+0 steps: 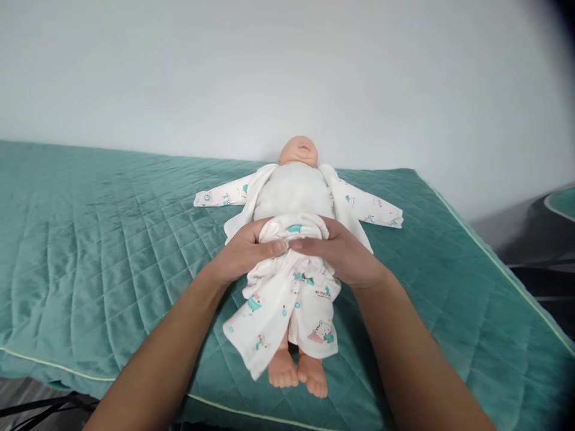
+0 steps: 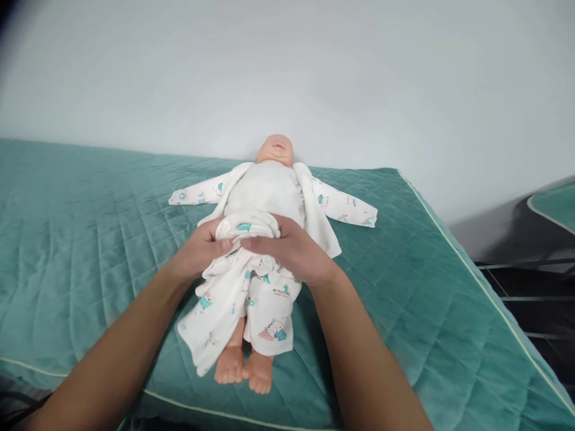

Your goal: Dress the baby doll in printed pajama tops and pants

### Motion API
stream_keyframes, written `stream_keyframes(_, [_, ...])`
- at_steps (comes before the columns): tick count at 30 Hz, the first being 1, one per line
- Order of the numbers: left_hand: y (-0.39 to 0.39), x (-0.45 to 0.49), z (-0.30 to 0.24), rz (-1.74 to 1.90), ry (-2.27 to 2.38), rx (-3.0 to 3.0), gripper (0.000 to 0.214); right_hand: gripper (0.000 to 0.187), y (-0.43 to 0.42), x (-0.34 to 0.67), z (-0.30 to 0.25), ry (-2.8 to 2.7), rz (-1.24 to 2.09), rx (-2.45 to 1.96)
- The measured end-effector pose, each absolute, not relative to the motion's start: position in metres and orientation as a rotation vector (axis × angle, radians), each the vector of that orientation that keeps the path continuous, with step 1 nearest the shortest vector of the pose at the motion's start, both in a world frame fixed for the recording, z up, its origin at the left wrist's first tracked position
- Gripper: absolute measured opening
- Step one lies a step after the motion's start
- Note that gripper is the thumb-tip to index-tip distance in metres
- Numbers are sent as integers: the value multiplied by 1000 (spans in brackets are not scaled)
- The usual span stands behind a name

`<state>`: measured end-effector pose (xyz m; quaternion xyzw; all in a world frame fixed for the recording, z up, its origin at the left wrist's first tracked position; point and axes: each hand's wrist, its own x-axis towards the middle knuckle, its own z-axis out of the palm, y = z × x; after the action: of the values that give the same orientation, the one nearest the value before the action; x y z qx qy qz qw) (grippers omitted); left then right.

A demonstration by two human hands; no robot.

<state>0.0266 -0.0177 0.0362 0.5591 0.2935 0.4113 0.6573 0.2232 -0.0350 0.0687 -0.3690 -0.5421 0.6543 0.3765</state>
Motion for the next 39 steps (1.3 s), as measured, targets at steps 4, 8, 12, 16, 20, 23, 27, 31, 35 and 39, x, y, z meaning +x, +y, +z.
stream_keyframes(4, [-17, 22, 41, 724, 625, 1340, 36, 25, -32, 224, 62, -1192, 1688, -863])
stream_keyframes(8, [-18, 25, 38, 818, 576, 1199, 36, 28, -33, 221, 64, -1201, 1695, -847])
stream_keyframes(12, [-20, 29, 34, 949, 545, 1062, 39, 30, -34, 220, 67, -1316, 1657, -888])
stream_keyframes(16, [-25, 30, 36, 1000, 558, 995, 36, 39, -36, 222, 74, -1544, 1676, -891])
stream_keyframes(20, [-46, 35, 46, 1055, 611, 887, 30, 41, -37, 223, 79, -1777, 1577, -956])
stream_keyframes(23, [-73, 44, 61, 1090, 691, 690, 30, 34, -36, 221, 79, -1911, 1415, -1074])
stream_keyframes(27, [-114, 53, 78, 1109, 827, 524, 24, 27, -37, 220, 78, -2055, 1319, -1151])
stream_keyframes(31, [-153, 56, 81, 1086, 915, 461, 25, 36, -35, 223, 79, -2230, 1264, -1135])
stream_keyframes(35, [-184, 60, 81, 1161, 1000, 374, 36, 39, -34, 227, 79, -2376, 1270, -1060])
stream_keyframes(39, [-204, 70, 87, 1140, 1047, 192, 38, 34, -36, 229, 76, -2438, 1272, -1013])
